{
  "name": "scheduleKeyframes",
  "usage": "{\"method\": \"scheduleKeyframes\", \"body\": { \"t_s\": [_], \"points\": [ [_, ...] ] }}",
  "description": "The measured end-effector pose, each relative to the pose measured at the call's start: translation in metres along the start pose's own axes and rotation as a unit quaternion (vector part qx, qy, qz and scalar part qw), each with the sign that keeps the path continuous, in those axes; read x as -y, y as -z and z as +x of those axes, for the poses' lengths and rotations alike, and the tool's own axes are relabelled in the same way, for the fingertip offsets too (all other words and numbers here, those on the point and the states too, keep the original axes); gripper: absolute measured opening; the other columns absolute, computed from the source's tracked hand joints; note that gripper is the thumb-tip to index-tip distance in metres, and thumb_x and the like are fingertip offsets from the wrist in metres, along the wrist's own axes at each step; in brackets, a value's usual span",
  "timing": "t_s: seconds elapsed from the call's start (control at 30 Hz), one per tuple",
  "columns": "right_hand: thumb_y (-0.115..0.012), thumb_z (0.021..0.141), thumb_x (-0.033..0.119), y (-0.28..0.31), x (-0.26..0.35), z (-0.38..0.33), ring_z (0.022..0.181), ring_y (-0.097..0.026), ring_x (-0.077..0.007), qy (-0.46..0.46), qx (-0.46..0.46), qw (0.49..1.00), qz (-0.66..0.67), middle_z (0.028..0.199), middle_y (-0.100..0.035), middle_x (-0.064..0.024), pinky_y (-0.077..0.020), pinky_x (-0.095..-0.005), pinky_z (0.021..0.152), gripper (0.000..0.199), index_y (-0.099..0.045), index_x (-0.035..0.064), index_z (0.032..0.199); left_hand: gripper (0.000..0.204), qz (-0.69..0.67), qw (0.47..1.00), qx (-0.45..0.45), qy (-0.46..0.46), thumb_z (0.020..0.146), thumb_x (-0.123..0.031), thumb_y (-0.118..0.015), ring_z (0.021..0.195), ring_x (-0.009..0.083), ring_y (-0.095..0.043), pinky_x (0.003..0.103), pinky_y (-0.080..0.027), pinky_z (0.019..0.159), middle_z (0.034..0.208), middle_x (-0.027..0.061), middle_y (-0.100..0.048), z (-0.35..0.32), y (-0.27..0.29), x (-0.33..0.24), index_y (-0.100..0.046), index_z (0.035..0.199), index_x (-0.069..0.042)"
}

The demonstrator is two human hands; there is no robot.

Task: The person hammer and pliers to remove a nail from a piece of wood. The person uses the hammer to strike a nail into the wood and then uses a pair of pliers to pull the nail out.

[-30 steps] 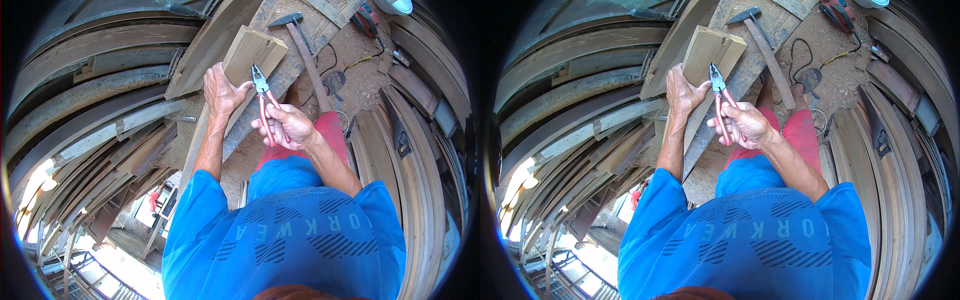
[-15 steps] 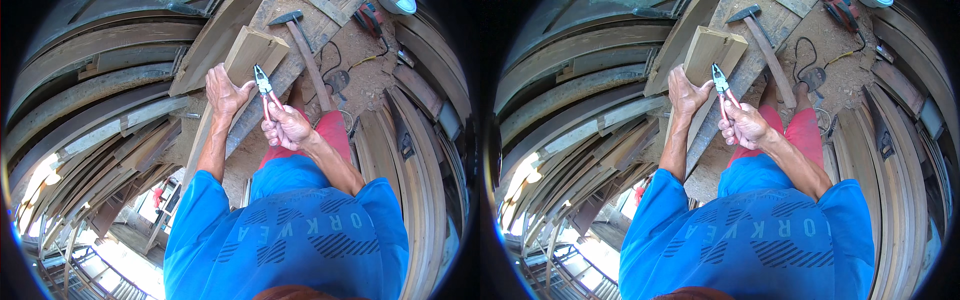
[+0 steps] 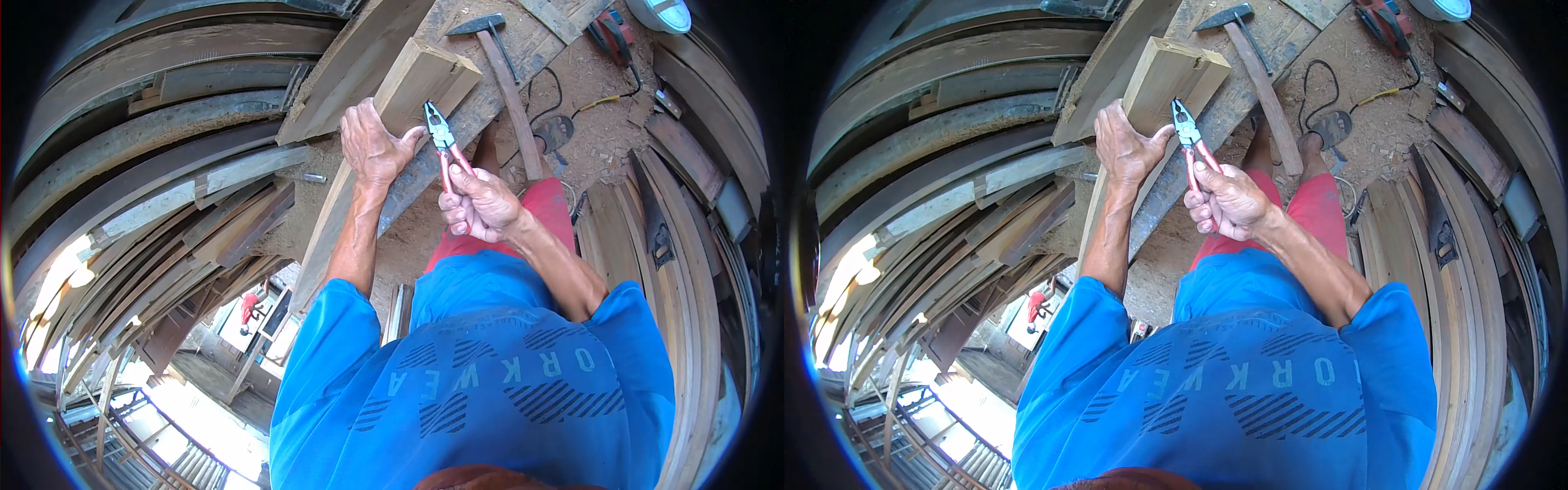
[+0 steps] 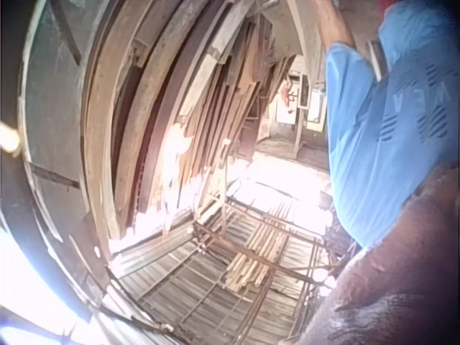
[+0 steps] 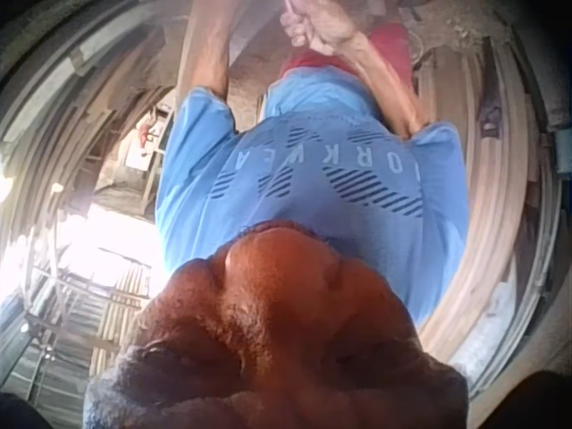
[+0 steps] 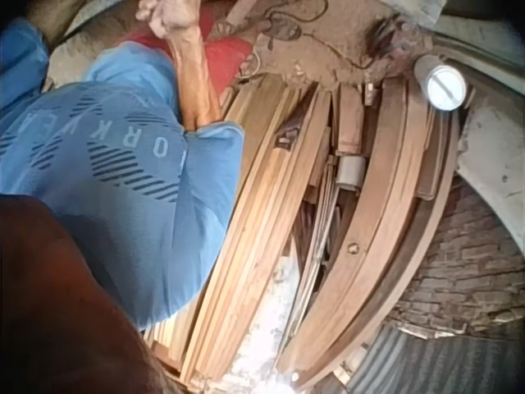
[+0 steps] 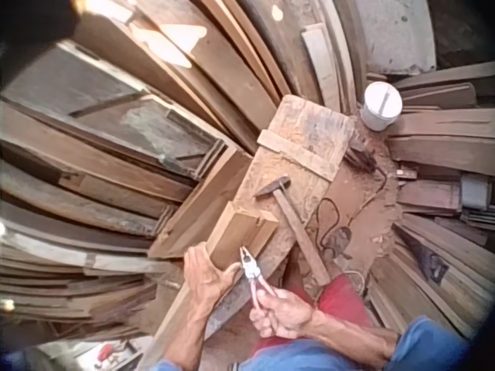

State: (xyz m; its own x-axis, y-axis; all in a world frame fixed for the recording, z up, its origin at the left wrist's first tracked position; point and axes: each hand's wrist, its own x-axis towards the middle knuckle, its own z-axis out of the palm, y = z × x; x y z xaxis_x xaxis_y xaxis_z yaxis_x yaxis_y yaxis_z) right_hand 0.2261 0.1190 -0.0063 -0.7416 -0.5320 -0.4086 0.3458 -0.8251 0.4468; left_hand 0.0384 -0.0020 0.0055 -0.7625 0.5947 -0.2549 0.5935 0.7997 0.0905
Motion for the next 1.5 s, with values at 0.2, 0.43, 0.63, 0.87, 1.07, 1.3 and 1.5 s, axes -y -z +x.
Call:
{"method": "scheduleKeyframes", "body": {
  "t_s": [0.2, 0.43, 0.63, 0.87, 1.07, 1.3, 1.5],
  "points": [
    [-0.059, 0.109, 0.044, 0.019, 0.018, 0.0, 0.063, -0.051, -0.0084, 0.039, -0.079, 0.955, -0.282, 0.079, -0.054, 0.002, -0.0478, -0.0279, 0.055, 0.03, -0.049, 0.0185, 0.098, 0.098, -0.002, 1.0, -0.014, -0.004, 0.057, -0.039, -0.101, 0.109, 0.0414, -0.058, 0.05, -0.048, 0.095, 0.112, 0.0212, -0.06, 0.002, 0.0, 0.001, -0.053, 0.13, 0.004],
    [-0.059, 0.109, 0.043, 0.002, -0.001, 0.0, 0.062, -0.052, -0.0104, 0.016, -0.008, 1.0, -0.009, 0.078, -0.055, 0.0014, -0.0463, -0.0288, 0.053, 0.029, -0.047, 0.0181, 0.101, 0.096, -0.005, 1.0, -0.016, -0.011, 0.057, -0.038, -0.101, 0.108, 0.0416, -0.058, 0.05, -0.047, 0.096, 0.111, 0.0213, -0.06, 0.002, -0.002, -0.001, -0.053, 0.129, 0.004],
    [-0.058, 0.11, 0.041, 0.0, 0.002, 0.001, 0.059, -0.051, -0.0095, 0.031, -0.051, 0.993, -0.104, 0.077, -0.055, 0.0, -0.0452, -0.0275, 0.05, 0.029, -0.046, 0.0158, 0.102, 0.096, -0.012, 1.0, -0.018, -0.017, 0.056, -0.036, -0.101, 0.107, 0.0415, -0.058, 0.05, -0.047, 0.095, 0.111, 0.0212, -0.06, 0.002, 0.0, 0.003, -0.052, 0.129, 0.003],
    [-0.053, 0.112, 0.039, 0.008, 0.016, 0.0, 0.057, -0.051, -0.0093, 0.068, -0.129, 0.931, -0.334, 0.075, -0.054, 0.0007, -0.0439, -0.0283, 0.047, 0.03, -0.047, 0.0129, 0.1, 0.097, -0.01, 1.0, -0.024, -0.011, 0.056, -0.037, -0.101, 0.108, 0.0416, -0.058, 0.051, -0.048, 0.095, 0.111, 0.0211, -0.06, 0.006, 0.0, 0.001, -0.052, 0.129, 0.004],
    [-0.053, 0.112, 0.038, -0.003, 0.004, -0.003, 0.058, -0.052, -0.0098, 0.02, -0.076, 0.994, -0.074, 0.076, -0.055, 0.0006, -0.0448, -0.0273, 0.048, 0.028, -0.046, 0.0134, 0.101, 0.096, -0.008, 1.0, -0.017, -0.015, 0.056, -0.038, -0.101, 0.108, 0.0418, -0.058, 0.051, -0.048, 0.095, 0.111, 0.0212, -0.06, 0.003, -0.001, 0.001, -0.053, 0.128, 0.003],
    [-0.053, 0.112, 0.04, 0.0, 0.014, -0.008, 0.06, -0.053, -0.0107, 0.0, -0.063, 0.997, -0.054, 0.077, -0.056, -0.0006, -0.044, -0.0287, 0.049, 0.029, -0.047, 0.0135, 0.102, 0.096, -0.019, 0.999, -0.02, -0.027, 0.056, -0.038, -0.101, 0.107, 0.042, -0.058, 0.051, -0.048, 0.094, 0.111, 0.0218, -0.06, 0.004, -0.002, 0.004, -0.053, 0.128, 0.003],
    [-0.056, 0.11, 0.04, 0.006, 0.027, -0.004, 0.065, -0.065, -0.017, 0.038, -0.099, 0.981, -0.16, 0.087, -0.07, -0.0099, -0.0599, -0.0356, 0.058, 0.034, -0.056, 0.0057, 0.114, 0.098, -0.022, 1.0, -0.006, -0.012, 0.057, -0.037, -0.101, 0.108, 0.0426, -0.058, 0.051, -0.047, 0.095, 0.113, 0.0226, -0.06, 0.006, 0.0, 0.005, -0.051, 0.13, 0.004]
  ]
}}
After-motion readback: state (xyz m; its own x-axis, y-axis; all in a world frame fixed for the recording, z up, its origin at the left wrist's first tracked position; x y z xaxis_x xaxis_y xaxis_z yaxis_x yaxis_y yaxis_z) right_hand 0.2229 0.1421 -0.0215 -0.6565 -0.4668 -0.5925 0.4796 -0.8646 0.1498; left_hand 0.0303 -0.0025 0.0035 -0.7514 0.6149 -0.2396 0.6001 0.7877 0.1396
